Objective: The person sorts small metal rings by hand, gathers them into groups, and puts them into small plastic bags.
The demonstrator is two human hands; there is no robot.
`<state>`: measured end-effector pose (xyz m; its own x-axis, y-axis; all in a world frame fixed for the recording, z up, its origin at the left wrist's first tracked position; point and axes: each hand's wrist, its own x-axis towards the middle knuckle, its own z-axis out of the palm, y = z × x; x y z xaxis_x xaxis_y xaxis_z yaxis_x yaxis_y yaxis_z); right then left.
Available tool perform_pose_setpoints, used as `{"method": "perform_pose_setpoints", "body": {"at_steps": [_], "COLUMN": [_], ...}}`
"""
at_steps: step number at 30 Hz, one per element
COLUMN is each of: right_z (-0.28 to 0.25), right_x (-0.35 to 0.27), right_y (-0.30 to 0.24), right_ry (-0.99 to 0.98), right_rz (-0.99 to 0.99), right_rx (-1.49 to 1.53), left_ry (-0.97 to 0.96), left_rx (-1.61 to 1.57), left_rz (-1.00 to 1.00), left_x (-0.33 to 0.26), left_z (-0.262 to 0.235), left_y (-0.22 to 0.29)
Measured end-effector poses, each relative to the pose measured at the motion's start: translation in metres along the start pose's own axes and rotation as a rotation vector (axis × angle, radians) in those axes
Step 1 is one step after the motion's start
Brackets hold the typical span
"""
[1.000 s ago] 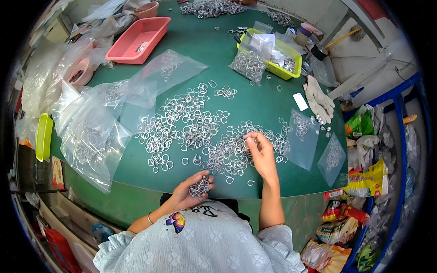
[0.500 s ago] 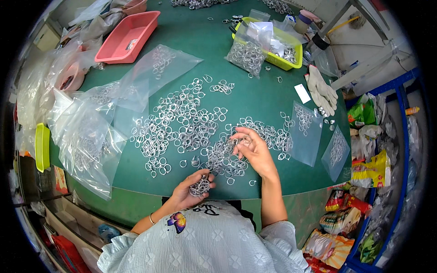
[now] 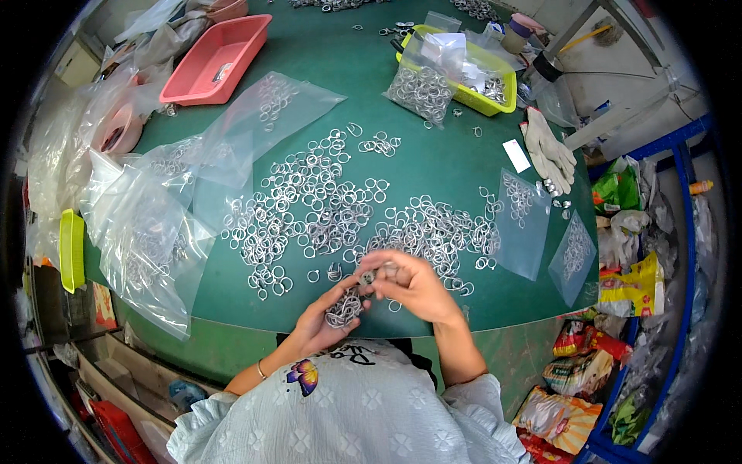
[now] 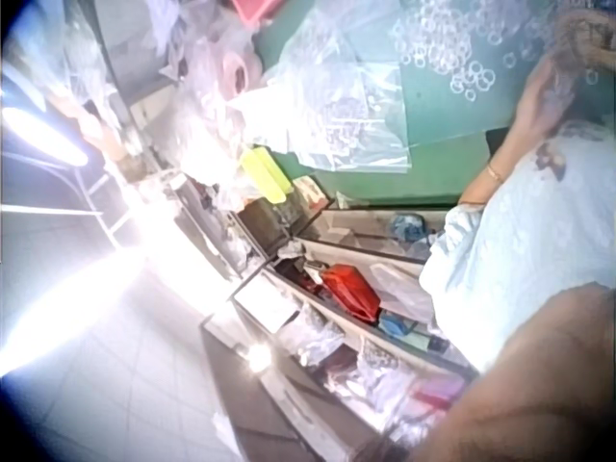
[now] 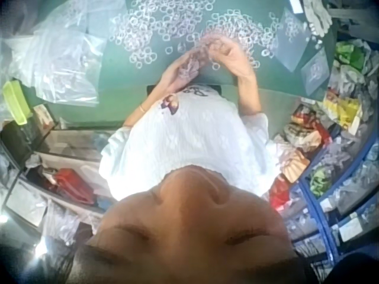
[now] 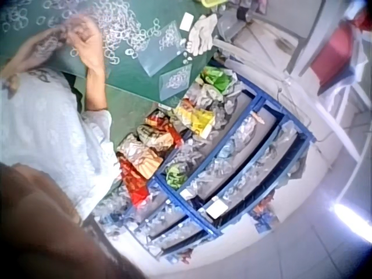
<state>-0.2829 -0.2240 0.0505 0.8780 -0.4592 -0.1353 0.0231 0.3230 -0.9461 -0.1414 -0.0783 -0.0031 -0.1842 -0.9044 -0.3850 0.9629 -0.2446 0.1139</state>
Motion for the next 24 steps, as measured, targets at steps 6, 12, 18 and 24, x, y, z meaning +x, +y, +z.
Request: {"method": "perform_pose_setpoints", "body": {"at_steps": [6, 12, 18, 24], "right_z": [-0.007, -0.027, -0.014, -0.018], "right_x": [0.002, 0.005, 0.032, 0.036], "right_y": [-0.011, -0.006, 0.009, 0.01], "right_ry": [0.03, 0.455, 0.499, 0.493], "right_rz": [0.072, -0.227, -0.197, -0.219], "right_rx": [-0.046, -1.094, -1.409, -1.163], "left_ry": [-0.047, -0.195, -0.308, -0.177], "left_rx": [-0.07, -0.204, -0.23, -0.113], "left_rz": [0.068, 0.044, 0.004, 0.019], "left_x": [0.004, -0.001, 0.004, 0.0], "left_z": [-0.008, -0.008, -0.02, -0.021], "left_y": [0.0, 0.001, -0.005, -0.003]}}
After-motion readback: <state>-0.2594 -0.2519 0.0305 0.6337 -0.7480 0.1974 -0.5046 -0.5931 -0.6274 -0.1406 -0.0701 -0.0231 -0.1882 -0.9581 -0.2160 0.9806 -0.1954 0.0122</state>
